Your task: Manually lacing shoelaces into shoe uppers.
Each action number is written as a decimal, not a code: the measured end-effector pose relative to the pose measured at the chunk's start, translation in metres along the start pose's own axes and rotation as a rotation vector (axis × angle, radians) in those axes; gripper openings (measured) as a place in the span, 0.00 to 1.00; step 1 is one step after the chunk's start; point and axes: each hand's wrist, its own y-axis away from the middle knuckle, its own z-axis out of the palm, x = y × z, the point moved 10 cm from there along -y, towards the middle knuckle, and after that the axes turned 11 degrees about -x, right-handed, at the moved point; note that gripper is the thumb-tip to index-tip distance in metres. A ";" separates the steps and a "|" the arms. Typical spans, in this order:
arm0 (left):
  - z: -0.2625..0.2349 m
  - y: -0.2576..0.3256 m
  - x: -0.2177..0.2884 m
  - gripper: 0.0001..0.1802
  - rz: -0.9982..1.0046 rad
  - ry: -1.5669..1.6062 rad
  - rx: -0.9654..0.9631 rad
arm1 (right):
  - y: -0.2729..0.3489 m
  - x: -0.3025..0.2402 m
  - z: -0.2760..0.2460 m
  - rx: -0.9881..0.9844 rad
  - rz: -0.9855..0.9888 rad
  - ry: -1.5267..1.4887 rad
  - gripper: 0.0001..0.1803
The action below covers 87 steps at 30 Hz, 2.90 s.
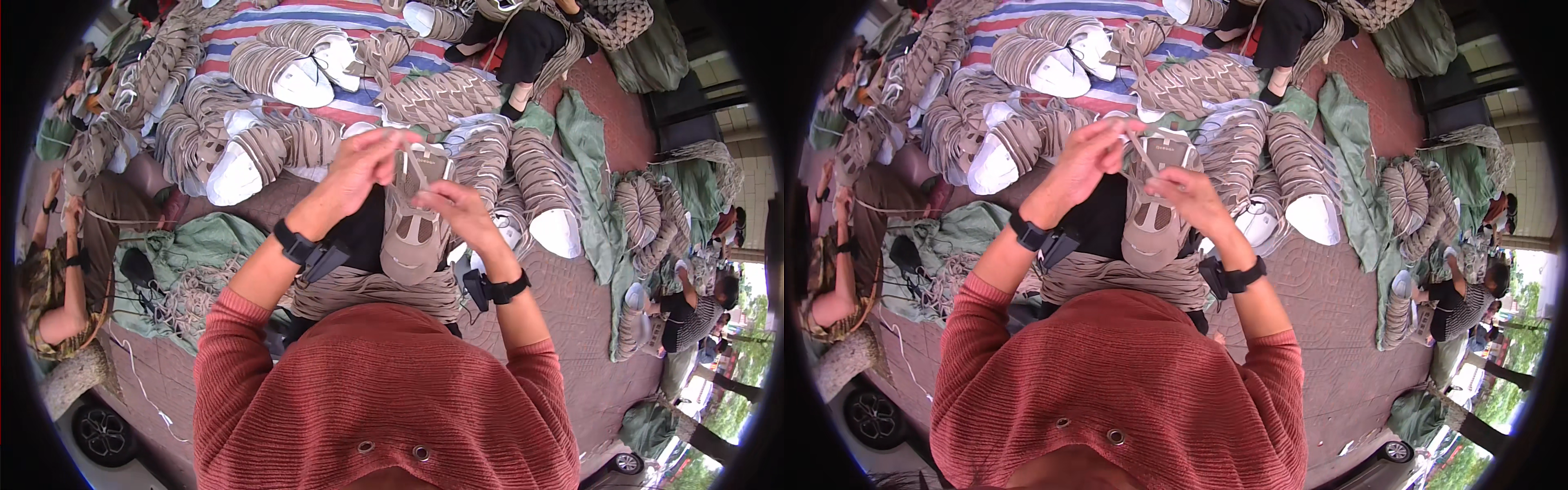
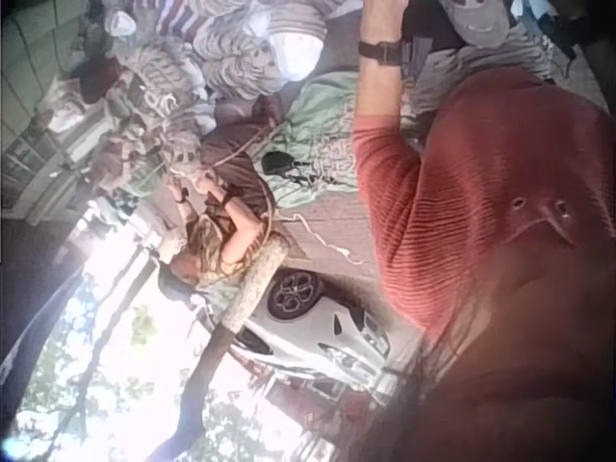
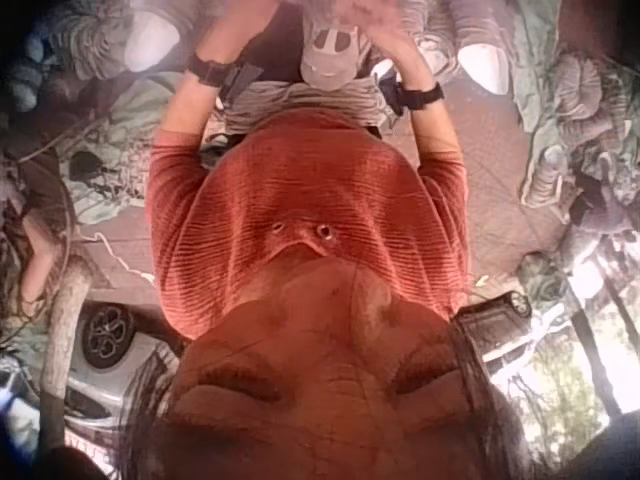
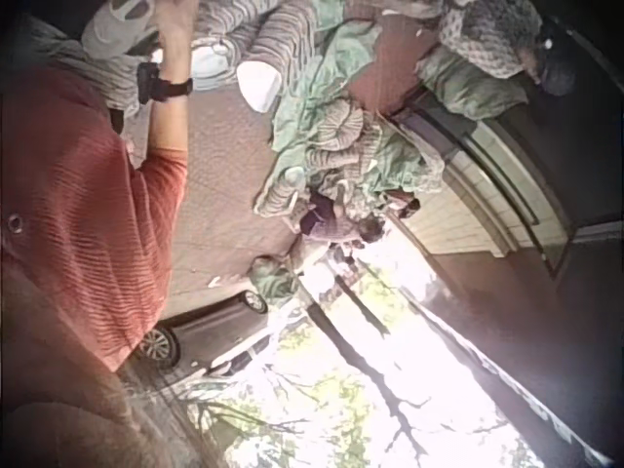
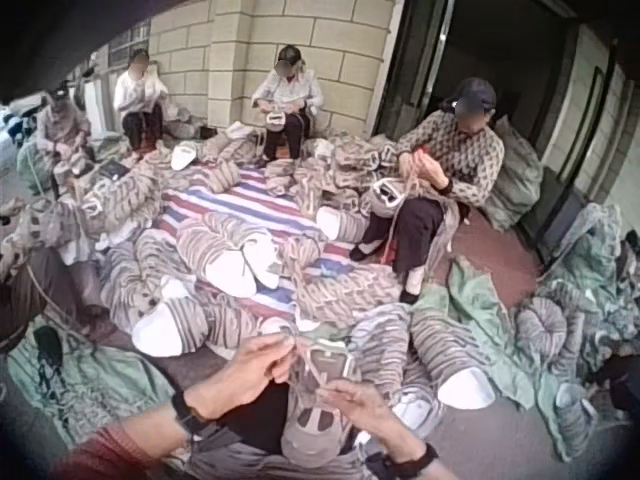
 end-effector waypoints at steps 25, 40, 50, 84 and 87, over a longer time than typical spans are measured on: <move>-0.407 0.524 0.146 0.09 0.265 -0.184 1.532 | 0.637 0.362 -0.200 1.532 0.391 -0.421 0.10; -0.005 0.012 -0.048 0.10 -0.248 -0.867 -0.120 | -0.014 0.027 0.000 0.051 0.056 -0.433 0.18; -0.010 0.024 -0.038 0.09 -0.131 -1.172 -0.002 | -0.025 0.020 0.019 -0.179 0.132 -0.258 0.19; -0.017 0.032 -0.074 0.04 -0.177 -1.339 0.019 | -0.029 0.001 0.017 0.023 -0.312 0.491 0.05; -0.006 0.030 -0.070 0.05 -0.128 -1.456 0.002 | -0.032 0.012 0.017 0.042 -0.291 0.389 0.04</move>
